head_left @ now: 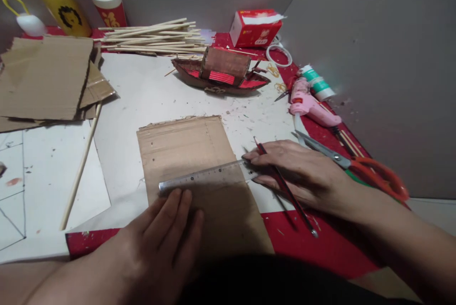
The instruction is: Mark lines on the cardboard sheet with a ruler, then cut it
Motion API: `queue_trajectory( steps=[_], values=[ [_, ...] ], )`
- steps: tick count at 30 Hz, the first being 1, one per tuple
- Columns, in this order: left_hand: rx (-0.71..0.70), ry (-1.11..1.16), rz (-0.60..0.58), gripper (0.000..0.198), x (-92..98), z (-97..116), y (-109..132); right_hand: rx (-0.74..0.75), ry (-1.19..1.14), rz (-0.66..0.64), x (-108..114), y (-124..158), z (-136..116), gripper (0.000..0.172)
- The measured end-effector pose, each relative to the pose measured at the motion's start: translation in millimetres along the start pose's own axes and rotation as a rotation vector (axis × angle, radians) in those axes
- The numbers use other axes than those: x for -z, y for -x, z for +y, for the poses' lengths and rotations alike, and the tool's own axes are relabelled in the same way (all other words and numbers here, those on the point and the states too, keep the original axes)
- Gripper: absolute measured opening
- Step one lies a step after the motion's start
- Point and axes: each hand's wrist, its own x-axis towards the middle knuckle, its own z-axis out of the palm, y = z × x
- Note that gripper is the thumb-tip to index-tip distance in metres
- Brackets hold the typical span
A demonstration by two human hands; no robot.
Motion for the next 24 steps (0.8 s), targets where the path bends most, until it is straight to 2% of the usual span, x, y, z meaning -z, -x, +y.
queue_trajectory(
  steps=[5,10,19,24],
  values=[
    [-0.045,-0.002,-0.039,0.037,3.9,3.2,-1.7,-0.028,-0.045,0.033,-1.8,2.1,-6.9,0.047],
    [-0.024,-0.008,-0.059,0.038,6.8,6.5,0.1,-0.051,-0.081,0.022,-3.5,5.8,-6.0,0.045],
    [-0.013,-0.024,0.007,0.041,2.8,10.1,3.3,-0.063,-0.086,0.038,-3.1,3.9,-7.9,0.044],
    [-0.033,-0.033,-0.009,0.040,4.4,9.8,1.3,-0.050,-0.084,0.027,-1.2,4.1,-10.5,0.049]
  ],
)
